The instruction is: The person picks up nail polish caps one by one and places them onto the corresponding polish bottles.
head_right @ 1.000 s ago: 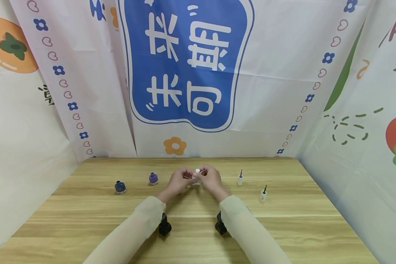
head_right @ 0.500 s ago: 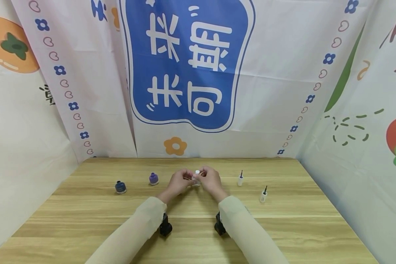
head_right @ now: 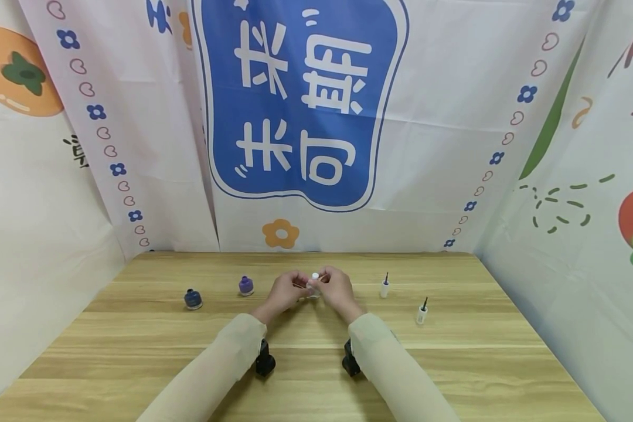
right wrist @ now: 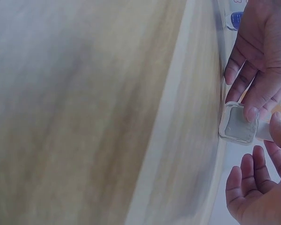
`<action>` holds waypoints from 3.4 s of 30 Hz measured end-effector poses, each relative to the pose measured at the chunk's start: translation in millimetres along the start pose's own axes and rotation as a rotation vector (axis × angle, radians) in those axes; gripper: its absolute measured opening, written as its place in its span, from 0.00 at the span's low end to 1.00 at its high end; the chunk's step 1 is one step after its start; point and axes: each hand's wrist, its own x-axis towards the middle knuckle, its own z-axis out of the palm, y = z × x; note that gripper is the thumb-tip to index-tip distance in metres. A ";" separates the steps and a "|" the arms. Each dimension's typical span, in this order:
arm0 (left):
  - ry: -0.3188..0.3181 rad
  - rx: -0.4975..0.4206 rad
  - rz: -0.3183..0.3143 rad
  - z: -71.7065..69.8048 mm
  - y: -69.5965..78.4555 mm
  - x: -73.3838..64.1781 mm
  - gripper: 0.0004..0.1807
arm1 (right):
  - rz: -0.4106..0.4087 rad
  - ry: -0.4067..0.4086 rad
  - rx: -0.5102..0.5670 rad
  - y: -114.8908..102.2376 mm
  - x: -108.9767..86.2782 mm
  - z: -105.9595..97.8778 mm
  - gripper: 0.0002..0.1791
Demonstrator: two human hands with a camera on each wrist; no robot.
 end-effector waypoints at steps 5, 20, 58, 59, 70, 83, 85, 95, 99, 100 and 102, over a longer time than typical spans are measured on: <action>-0.005 0.013 0.006 -0.8 -0.2 0.4 0.09 | -0.017 -0.009 -0.018 -1.3 -0.8 -0.4 0.08; -0.011 0.041 0.003 -2.7 -4.6 3.6 0.08 | -0.017 -0.021 -0.052 -1.2 2.4 3.0 0.07; -0.061 -0.022 0.017 -40.1 15.5 -16.4 0.16 | -0.006 -0.060 -0.108 -11.0 -18.5 -34.9 0.20; -0.066 -0.020 0.025 -43.1 16.9 -17.9 0.16 | -0.009 -0.058 -0.109 -11.8 -19.6 -37.4 0.20; -0.064 -0.032 0.077 -86.7 33.5 -27.7 0.14 | -0.094 -0.048 -0.129 -32.3 -38.8 -71.3 0.19; -0.025 0.006 0.054 -145.9 26.5 -43.7 0.17 | -0.189 -0.031 -0.192 -38.9 -63.0 -114.6 0.21; -0.003 0.019 0.056 -154.9 24.1 -45.3 0.17 | -0.192 -0.014 -0.211 -37.8 -65.4 -122.0 0.21; 0.096 0.089 0.038 -195.6 5.0 -53.9 0.21 | -0.197 0.093 -0.264 -30.6 -81.4 -158.3 0.20; 0.136 0.118 0.022 -208.0 -3.8 -58.1 0.22 | -0.189 0.118 -0.284 -25.4 -87.4 -171.8 0.20; 0.143 0.125 0.024 -210.6 -5.6 -59.5 0.22 | -0.186 0.124 -0.292 -23.3 -88.7 -175.1 0.21; 0.163 0.133 0.024 -215.7 -9.8 -61.8 0.21 | -0.175 0.136 -0.307 -18.3 -91.2 -181.4 0.22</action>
